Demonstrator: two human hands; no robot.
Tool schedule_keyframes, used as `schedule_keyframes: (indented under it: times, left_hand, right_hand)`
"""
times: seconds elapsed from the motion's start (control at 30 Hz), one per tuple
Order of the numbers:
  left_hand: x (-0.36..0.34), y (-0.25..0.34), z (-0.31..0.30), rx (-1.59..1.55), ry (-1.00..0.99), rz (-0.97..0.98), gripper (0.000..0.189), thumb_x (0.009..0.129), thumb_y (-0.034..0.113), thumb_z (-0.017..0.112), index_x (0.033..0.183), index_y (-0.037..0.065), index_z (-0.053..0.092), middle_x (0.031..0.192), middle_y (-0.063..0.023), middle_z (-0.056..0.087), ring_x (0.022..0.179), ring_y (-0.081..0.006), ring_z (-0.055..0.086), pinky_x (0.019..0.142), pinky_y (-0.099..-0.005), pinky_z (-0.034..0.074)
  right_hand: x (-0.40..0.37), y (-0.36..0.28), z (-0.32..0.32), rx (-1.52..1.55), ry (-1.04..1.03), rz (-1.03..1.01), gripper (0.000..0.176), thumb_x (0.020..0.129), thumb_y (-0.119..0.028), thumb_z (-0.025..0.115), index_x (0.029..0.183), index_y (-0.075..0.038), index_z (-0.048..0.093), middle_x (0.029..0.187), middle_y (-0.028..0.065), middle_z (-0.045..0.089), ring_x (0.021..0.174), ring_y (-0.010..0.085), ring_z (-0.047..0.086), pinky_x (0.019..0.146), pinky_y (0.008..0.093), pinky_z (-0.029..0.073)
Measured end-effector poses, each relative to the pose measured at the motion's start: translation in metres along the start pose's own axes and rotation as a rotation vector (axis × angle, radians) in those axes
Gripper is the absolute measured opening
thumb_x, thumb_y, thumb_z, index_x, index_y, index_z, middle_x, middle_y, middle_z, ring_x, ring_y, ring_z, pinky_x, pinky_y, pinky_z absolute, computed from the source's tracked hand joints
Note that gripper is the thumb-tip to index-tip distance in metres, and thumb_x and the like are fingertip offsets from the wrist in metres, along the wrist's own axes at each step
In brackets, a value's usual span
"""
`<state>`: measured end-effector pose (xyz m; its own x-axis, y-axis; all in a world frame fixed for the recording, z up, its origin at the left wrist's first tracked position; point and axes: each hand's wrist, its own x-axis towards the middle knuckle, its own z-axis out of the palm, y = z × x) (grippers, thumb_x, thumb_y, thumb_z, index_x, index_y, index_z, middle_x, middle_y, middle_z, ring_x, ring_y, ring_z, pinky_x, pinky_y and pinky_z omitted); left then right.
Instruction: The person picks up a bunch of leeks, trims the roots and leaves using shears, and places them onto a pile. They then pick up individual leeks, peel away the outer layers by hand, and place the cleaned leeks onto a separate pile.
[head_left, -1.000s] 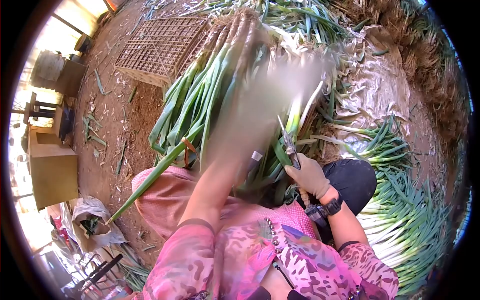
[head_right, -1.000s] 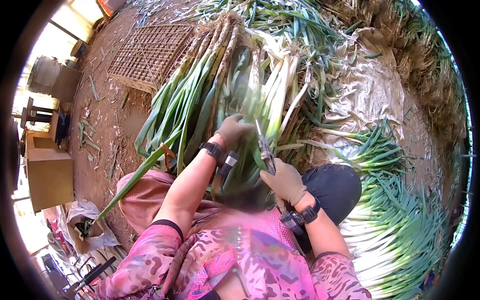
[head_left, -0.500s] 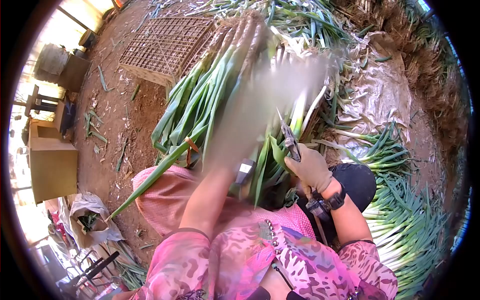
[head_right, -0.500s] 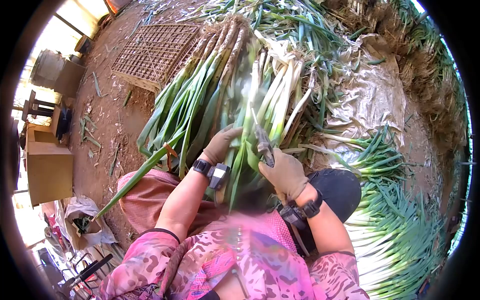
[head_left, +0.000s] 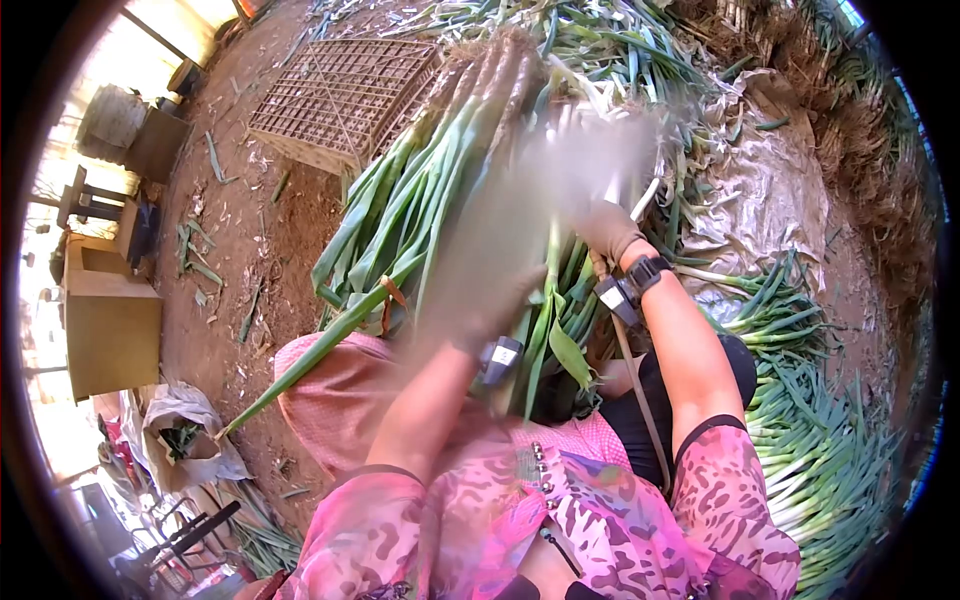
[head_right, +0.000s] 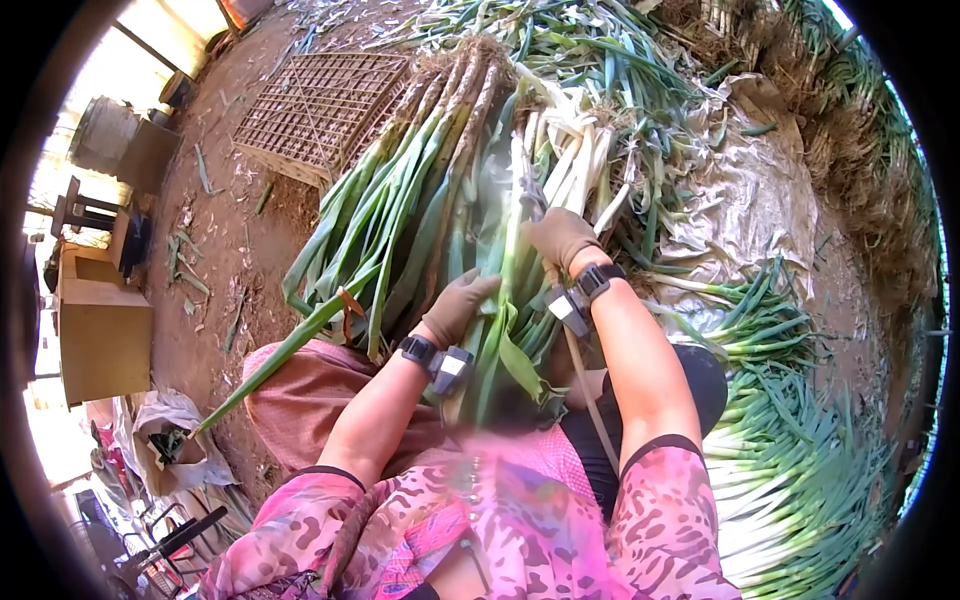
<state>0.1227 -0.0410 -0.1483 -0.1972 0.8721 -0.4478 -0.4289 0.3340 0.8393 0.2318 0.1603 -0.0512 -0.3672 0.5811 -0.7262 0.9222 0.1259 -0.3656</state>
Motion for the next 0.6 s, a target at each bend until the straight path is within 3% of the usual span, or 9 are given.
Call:
schedule_keyframes:
  times: [0.07,0.13,0.2,0.4,0.47,0.53,0.6]
  left_hand:
    - [0.007,-0.008,-0.012,-0.122,-0.065,-0.015,0.035,0.102,0.024,0.057,0.129,0.002,0.060,0.109,-0.0063,0.068,0.094,-0.0143,0.066,0.083,-0.0288,0.055]
    - [0.002,0.000,-0.012,-0.269,-0.060,-0.074,0.034,0.104,0.027,0.053,0.128,0.004,0.062,0.108,-0.0053,0.069,0.094,-0.0138,0.067,0.084,-0.0286,0.056]
    - [-0.024,0.046,0.007,-0.424,0.010,-0.230,0.035,0.105,0.030,0.050,0.128,0.006,0.063,0.107,-0.0038,0.069,0.093,-0.0116,0.066,0.084,-0.0276,0.055]
    - [0.014,-0.012,-0.019,-0.247,-0.211,-0.110,0.034,0.104,0.030,0.054,0.128,0.005,0.061,0.110,-0.0045,0.067,0.094,-0.0110,0.065,0.084,-0.0258,0.055]
    - [-0.009,0.021,0.008,-0.195,-0.029,-0.144,0.035,0.099,0.022,0.065,0.128,0.003,0.057,0.109,-0.0053,0.066,0.094,-0.0131,0.066,0.077,-0.0268,0.056]
    - [-0.024,0.035,0.026,-0.238,-0.113,-0.060,0.041,0.096,0.020,0.068,0.129,-0.001,0.056,0.107,-0.0056,0.067,0.095,-0.0147,0.066,0.077,-0.0292,0.057]
    - [-0.023,0.015,0.034,0.081,-0.097,-0.031,0.053,0.094,0.021,0.071,0.137,-0.005,0.053,0.111,-0.0090,0.068,0.095,-0.0125,0.064,0.079,-0.0274,0.055]
  right_hand:
    - [-0.008,0.012,0.017,-0.095,0.275,-0.293,0.044,0.088,-0.039,0.058,0.090,0.002,0.071,0.073,0.0199,0.071,0.072,0.0335,0.073,0.073,0.0411,0.056]
    - [-0.035,0.020,0.017,-0.027,0.169,-0.211,0.047,0.087,-0.042,0.059,0.090,0.004,0.070,0.078,0.0214,0.071,0.077,0.0366,0.072,0.078,0.0433,0.055]
    - [-0.050,0.038,0.031,-0.016,0.128,-0.233,0.048,0.086,-0.043,0.060,0.091,0.004,0.069,0.083,0.0231,0.072,0.084,0.0389,0.071,0.081,0.0445,0.054]
    - [-0.049,0.057,0.040,0.047,0.214,-0.213,0.054,0.083,-0.046,0.061,0.101,0.004,0.068,0.098,0.0285,0.070,0.097,0.0427,0.068,0.087,0.0460,0.053]
    - [-0.045,0.053,0.044,-0.029,0.228,-0.259,0.056,0.083,-0.047,0.061,0.104,0.004,0.067,0.098,0.0290,0.070,0.097,0.0435,0.067,0.088,0.0467,0.052]
    - [-0.052,0.044,0.034,-0.039,0.274,-0.237,0.058,0.084,-0.049,0.060,0.107,0.003,0.066,0.099,0.0297,0.070,0.098,0.0448,0.067,0.090,0.0478,0.052]
    - [-0.054,0.045,0.029,-0.023,0.393,-0.184,0.058,0.084,-0.050,0.061,0.108,0.003,0.066,0.098,0.0304,0.069,0.098,0.0452,0.067,0.089,0.0483,0.052]
